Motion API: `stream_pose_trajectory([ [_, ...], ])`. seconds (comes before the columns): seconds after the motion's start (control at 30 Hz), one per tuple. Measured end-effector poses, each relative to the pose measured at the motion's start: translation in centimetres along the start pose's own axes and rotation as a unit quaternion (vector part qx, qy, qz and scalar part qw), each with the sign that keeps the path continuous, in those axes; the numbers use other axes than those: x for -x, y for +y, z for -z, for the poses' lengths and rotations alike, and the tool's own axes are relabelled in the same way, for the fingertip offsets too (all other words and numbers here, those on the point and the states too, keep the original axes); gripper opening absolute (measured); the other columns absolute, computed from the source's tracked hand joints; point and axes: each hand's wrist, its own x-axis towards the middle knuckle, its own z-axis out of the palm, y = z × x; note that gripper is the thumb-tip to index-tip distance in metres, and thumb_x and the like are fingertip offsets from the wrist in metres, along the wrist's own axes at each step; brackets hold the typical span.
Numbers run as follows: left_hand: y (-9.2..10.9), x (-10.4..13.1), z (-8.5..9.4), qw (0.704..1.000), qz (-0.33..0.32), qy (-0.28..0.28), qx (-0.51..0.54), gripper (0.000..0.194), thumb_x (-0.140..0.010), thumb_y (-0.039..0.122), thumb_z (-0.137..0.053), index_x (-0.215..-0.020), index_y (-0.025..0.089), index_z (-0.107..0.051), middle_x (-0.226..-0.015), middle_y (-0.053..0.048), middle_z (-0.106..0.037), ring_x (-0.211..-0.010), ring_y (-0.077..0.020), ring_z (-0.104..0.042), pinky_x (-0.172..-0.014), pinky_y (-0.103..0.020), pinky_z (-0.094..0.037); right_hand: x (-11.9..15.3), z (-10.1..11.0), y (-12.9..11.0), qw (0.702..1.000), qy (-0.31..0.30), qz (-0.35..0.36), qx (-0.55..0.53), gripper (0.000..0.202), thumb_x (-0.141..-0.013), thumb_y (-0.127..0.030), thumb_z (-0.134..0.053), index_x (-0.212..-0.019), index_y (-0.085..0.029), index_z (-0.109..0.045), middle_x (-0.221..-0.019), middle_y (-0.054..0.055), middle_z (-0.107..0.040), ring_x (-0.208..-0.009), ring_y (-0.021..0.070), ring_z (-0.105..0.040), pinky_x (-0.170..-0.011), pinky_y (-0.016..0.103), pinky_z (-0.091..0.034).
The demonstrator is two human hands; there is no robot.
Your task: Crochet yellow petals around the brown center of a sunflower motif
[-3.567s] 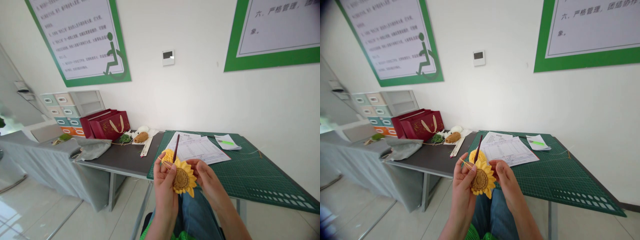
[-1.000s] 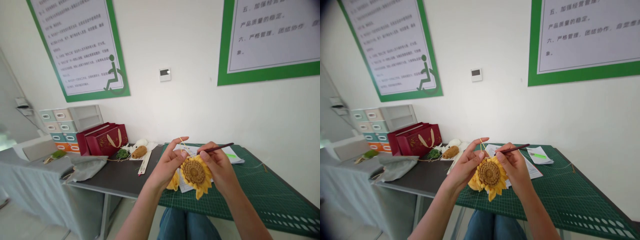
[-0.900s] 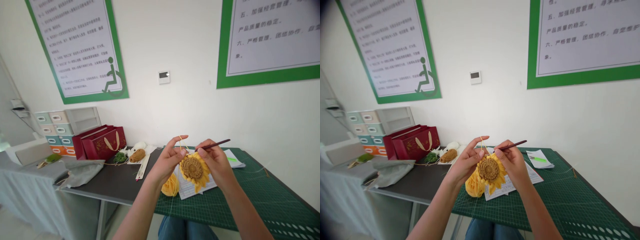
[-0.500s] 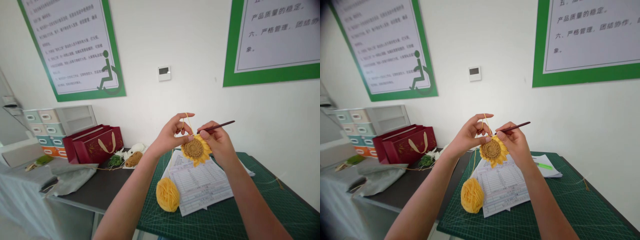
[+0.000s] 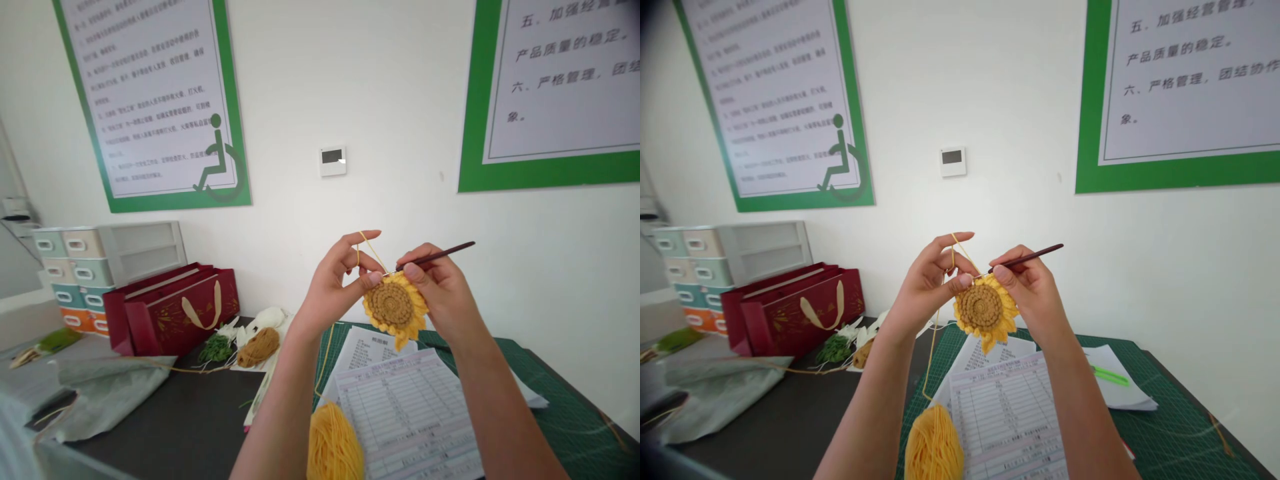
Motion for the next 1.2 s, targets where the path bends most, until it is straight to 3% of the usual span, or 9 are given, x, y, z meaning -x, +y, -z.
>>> stream_pose_trajectory([
  [0.4, -3.1, 1.4, -0.8, 0.994, 0.008, 0.099, 0.041, 0.047, -0.094, 0.019, -0.073, -0.140, 0.024, -0.061, -0.089, -0.004, -0.078, -0.089, -0.0207, -0.065, -0.089, -0.038, -0.042, 0.1, 0.5, 3.2, 0.998, 0.018, -0.009, -0.059, 0.020, -0.089, -0.044, -0.075, -0.090, -0.026, -0.066, -0.084, -0.001, -0.063, -0.072, 0.0126, -0.059, -0.064, 0.023, -0.050],
  [0.57, -2.3, 1.5, -1.1, 0.992, -0.004, 0.107, 0.062, 0.055, -0.094, 0.020, -0.072, -0.146, 0.026, -0.056, -0.117, -0.009, -0.076, -0.102, -0.0208, -0.059, -0.098, -0.039, -0.041, 0.2, 0.5, 2.7, 0.999, -0.020, 0.013, -0.037, 0.014, -0.089, -0.039, -0.077, -0.091, -0.027, -0.071, -0.085, 0.000, -0.064, -0.077, 0.0122, -0.059, -0.067, 0.021, -0.049],
  [0.67, -1.3, 1.7, -1.0, 0.979, 0.016, 0.133, 0.155, 0.055, -0.096, 0.027, -0.068, -0.150, 0.028, -0.055, -0.120, -0.010, -0.071, -0.104, -0.0217, -0.057, -0.098, -0.040, -0.042, 0.5, 0.1, 2.1, 0.999, -0.040, 0.003, -0.027, 0.011, -0.090, -0.037, -0.077, -0.093, -0.027, -0.072, -0.084, 0.000, -0.063, -0.073, 0.0113, -0.059, -0.064, 0.020, -0.048],
  [0.73, -0.9, 1.8, -0.7, 0.970, 0.012, 0.176, 0.166, 0.041, -0.095, 0.034, -0.068, -0.136, 0.028, -0.067, -0.106, -0.007, -0.068, -0.096, -0.0205, -0.054, -0.091, -0.037, -0.042, 0.7, 0.0, 1.8, 0.998, -0.048, -0.016, -0.026, 0.010, -0.091, -0.036, -0.075, -0.093, -0.027, -0.072, -0.084, 0.000, -0.063, -0.071, 0.0112, -0.058, -0.062, 0.020, -0.047],
  [0.8, -0.6, 2.0, -0.4, 0.971, 0.003, 0.197, 0.137, 0.021, -0.095, 0.039, -0.066, -0.092, 0.023, -0.077, -0.087, -0.004, -0.059, -0.086, -0.0202, -0.048, -0.081, -0.035, -0.041, 0.9, 0.0, 1.7, 0.997, -0.061, -0.042, -0.031, 0.012, -0.091, -0.038, -0.075, -0.093, -0.027, -0.071, -0.083, 0.000, -0.062, -0.069, 0.0112, -0.056, -0.059, 0.020, -0.046],
  [0.87, -0.4, 2.1, 0.0, 0.977, -0.002, 0.190, 0.097, 0.047, -0.096, 0.041, -0.061, -0.054, 0.022, -0.055, -0.072, -0.002, -0.046, -0.077, -0.0209, -0.042, -0.072, -0.036, -0.037, 1.0, 0.2, 1.6, 0.994, -0.076, -0.067, -0.042, 0.015, -0.091, -0.040, -0.075, -0.091, -0.026, -0.070, -0.082, 0.000, -0.061, -0.067, 0.0113, -0.055, -0.057, 0.020, -0.045],
  [0.93, -0.4, 2.1, 0.4, 0.982, -0.008, 0.184, 0.033, 0.056, -0.094, 0.037, -0.064, -0.045, 0.023, -0.041, -0.064, 0.000, -0.038, -0.071, -0.0215, -0.036, -0.068, -0.037, -0.033, 1.0, 0.5, 1.5, 0.992, -0.080, -0.079, -0.053, 0.017, -0.091, -0.042, -0.074, -0.091, -0.025, -0.069, -0.081, -0.001, -0.060, -0.066, 0.0114, -0.053, -0.056, 0.021, -0.044],
  [1.1, -0.6, 1.9, 0.6, 0.970, -0.022, 0.202, -0.136, 0.033, -0.088, 0.023, -0.077, -0.056, 0.026, -0.069, -0.064, -0.003, -0.051, -0.075, -0.0249, -0.035, -0.078, -0.041, -0.031, 1.1, 0.6, 0.9, 0.995, -0.068, -0.059, -0.033, 0.016, -0.090, -0.041, -0.074, -0.091, -0.026, -0.070, -0.082, 0.001, -0.062, -0.065, 0.0127, -0.054, -0.055, 0.022, -0.044],
  [1.2, -0.6, 1.9, -0.2, 0.977, -0.013, 0.162, -0.136, 0.013, -0.096, 0.026, -0.069, -0.102, 0.027, -0.081, -0.083, -0.005, -0.069, -0.085, -0.0253, -0.054, -0.085, -0.043, -0.039, 1.2, 0.1, 0.4, 0.997, -0.046, -0.054, -0.018, 0.019, -0.088, -0.043, -0.077, -0.090, -0.025, -0.071, -0.080, 0.001, -0.062, -0.064, 0.0130, -0.054, -0.054, 0.022, -0.044],
])
